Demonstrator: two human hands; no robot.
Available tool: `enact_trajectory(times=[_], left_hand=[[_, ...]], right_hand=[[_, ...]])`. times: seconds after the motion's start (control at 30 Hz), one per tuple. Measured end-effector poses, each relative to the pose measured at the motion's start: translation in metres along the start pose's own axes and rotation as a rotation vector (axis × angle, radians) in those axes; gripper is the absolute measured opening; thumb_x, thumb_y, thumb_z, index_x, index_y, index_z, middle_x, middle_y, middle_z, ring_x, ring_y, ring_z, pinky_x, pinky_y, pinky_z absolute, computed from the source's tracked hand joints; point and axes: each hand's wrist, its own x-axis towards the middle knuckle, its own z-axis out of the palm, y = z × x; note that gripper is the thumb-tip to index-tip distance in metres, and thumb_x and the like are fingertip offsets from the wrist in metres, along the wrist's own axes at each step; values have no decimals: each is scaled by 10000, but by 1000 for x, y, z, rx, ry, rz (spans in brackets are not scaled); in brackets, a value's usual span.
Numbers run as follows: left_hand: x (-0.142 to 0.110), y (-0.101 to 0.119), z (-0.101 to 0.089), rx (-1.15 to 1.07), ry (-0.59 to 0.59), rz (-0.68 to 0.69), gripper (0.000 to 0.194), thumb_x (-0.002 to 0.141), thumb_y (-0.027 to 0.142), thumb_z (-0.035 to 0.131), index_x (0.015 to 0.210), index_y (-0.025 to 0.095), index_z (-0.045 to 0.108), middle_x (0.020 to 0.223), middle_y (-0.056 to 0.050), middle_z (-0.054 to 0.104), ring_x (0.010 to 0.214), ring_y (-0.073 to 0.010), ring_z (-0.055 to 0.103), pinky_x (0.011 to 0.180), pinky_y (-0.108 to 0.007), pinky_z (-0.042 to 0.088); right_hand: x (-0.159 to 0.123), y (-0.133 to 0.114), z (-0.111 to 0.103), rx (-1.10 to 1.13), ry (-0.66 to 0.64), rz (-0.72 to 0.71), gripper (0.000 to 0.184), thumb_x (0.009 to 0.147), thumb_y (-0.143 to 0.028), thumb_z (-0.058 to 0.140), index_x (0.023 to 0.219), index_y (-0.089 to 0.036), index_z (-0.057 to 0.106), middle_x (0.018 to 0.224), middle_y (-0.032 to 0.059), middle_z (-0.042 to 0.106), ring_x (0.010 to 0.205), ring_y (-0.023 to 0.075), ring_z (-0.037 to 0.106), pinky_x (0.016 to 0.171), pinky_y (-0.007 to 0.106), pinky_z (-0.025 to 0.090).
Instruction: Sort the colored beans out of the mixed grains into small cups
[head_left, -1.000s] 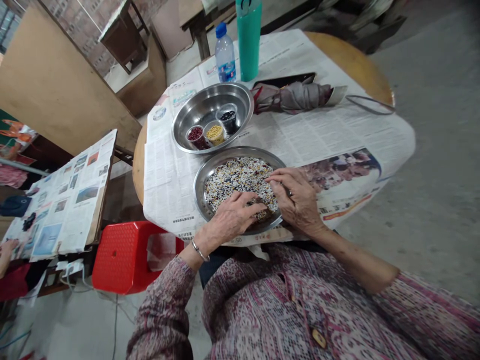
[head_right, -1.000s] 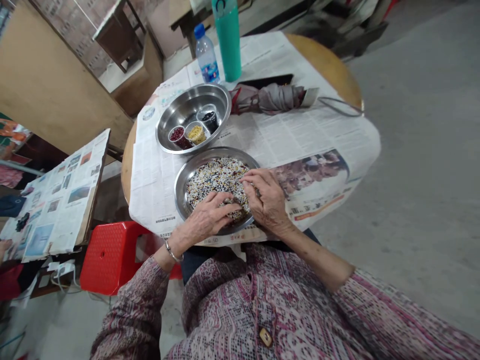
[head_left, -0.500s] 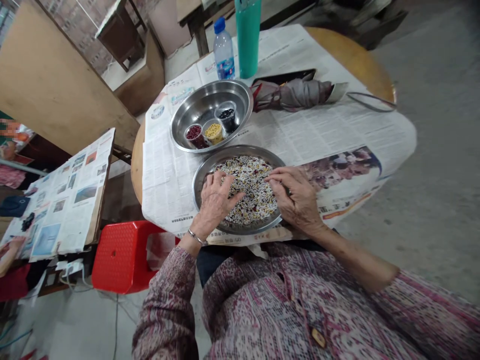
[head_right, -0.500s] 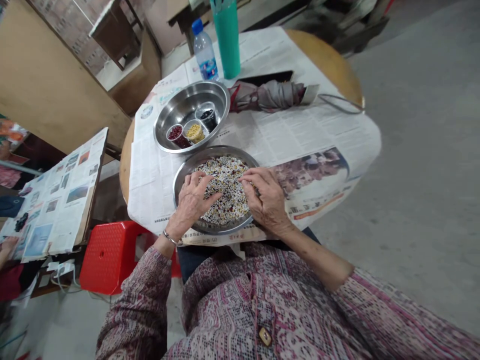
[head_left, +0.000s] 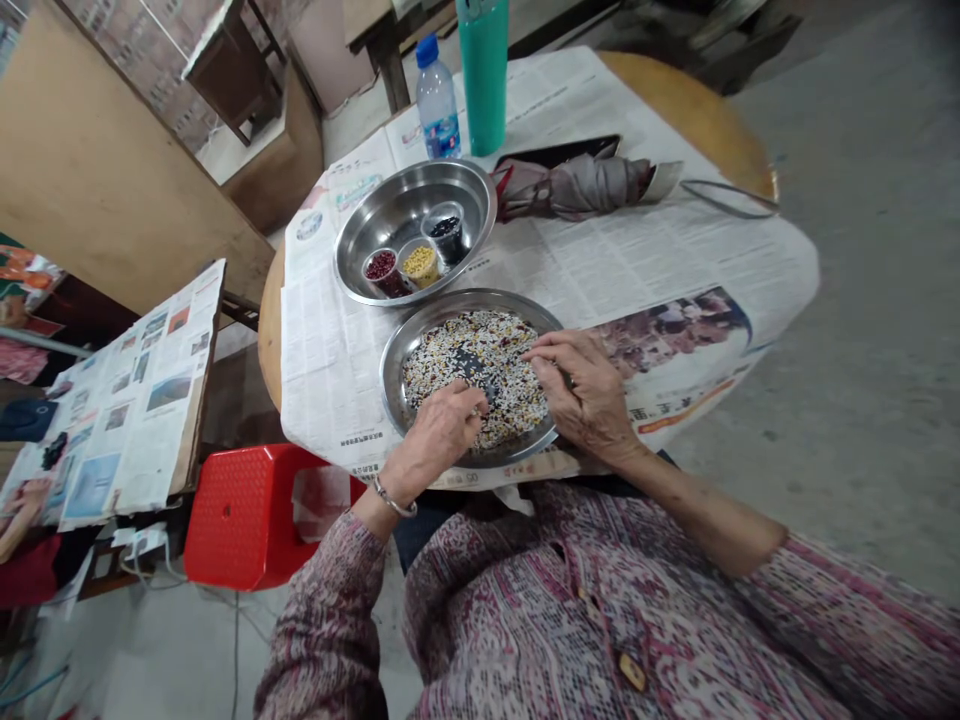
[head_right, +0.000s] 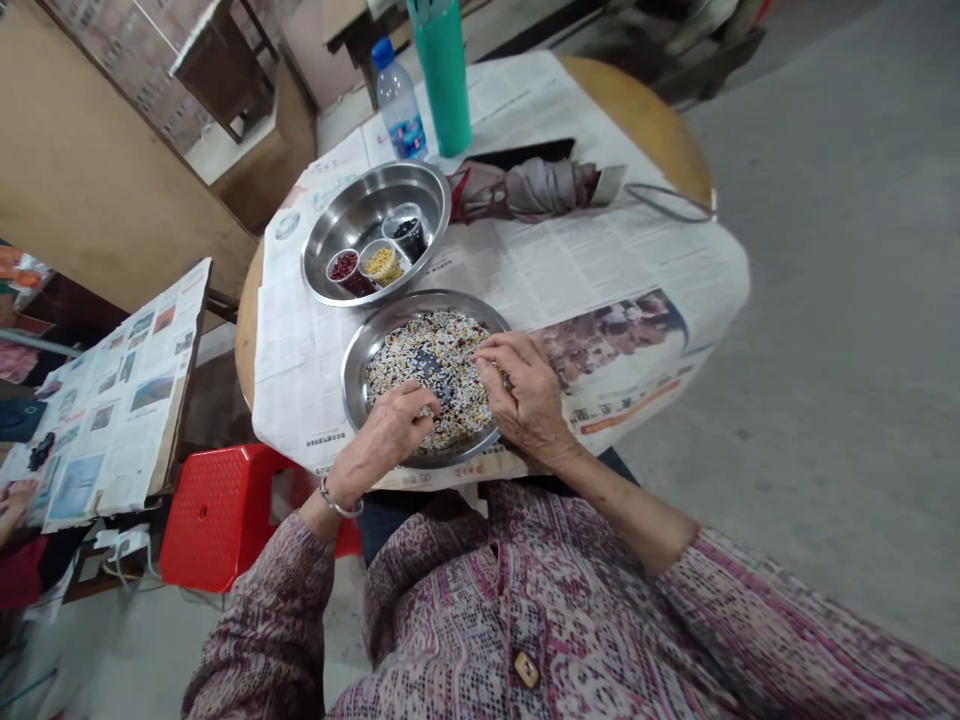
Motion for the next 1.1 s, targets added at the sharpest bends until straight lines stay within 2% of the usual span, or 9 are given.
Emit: enact_trajectory(times=[0.17,0.33,0.43,0.5,0.57,0.67,0.77,0.9,1.1], left_hand=[[-23,-9,-8,108,2,-129,221,923,29,514,988,202,634,1021,-50,629,962,-199,638,920,-339,560],[-15,-19,-8,200,204,-240,129,990,131,563,1085,204,613,1145,-83,591,1097,-239,597,999,-408,549],[-6,-17,-2,177,282,-249,375,944,327,732,1261,204,574,1274,-118,550,1175,-294,563,1019,-480,549],[-1,-12,4,128,274,-208,509,882,391,810,1294,212,570,1296,-122,537,1198,-308,560,1023,-492,551],[4,-6,12,55,229,-128,435,889,330,804,1256,210,604,1253,-106,556,1171,-278,584,1022,-451,559],[9,2,21,-43,145,-13,187,988,136,601,1156,199,652,1113,-68,614,1027,-200,640,969,-372,580],[15,7,22,-57,115,77,280,1014,62,448,1159,200,644,1075,-57,659,1006,-191,656,976,-375,585],[23,13,15,39,101,225,256,986,177,598,1240,204,607,1269,-87,646,1219,-250,591,1117,-457,522],[44,15,9,213,94,241,480,922,310,718,1370,252,556,1599,-104,431,1499,-331,368,1217,-560,404]], right_hand=[[0,-2,0,22,4,9,212,993,-342,521,940,-282,718,1021,82,736,1009,279,686,953,517,547],[0,-1,0,22,-4,12,214,993,-345,519,940,-283,717,1026,79,733,1016,281,684,959,521,542],[0,0,0,23,3,-5,207,993,-332,521,944,-278,714,1023,79,729,1015,277,686,955,513,543],[0,0,0,20,9,-17,200,990,-322,525,947,-272,713,1023,81,727,1012,275,685,952,508,542],[-1,1,1,16,14,-26,199,988,-314,525,946,-269,713,1020,82,727,1010,274,683,947,504,540],[-2,1,2,14,15,-20,205,990,-312,519,942,-274,714,1016,80,727,1012,274,679,947,502,540],[-2,0,2,20,20,-3,209,996,-323,513,960,-271,713,1029,84,726,1026,274,677,960,502,539],[-3,-1,3,46,54,19,266,1029,-329,452,1038,-253,707,1061,97,725,1058,269,673,986,493,533],[-4,-2,2,68,59,49,304,1044,-365,412,1125,-265,687,1145,115,713,1125,282,661,1024,517,527]])
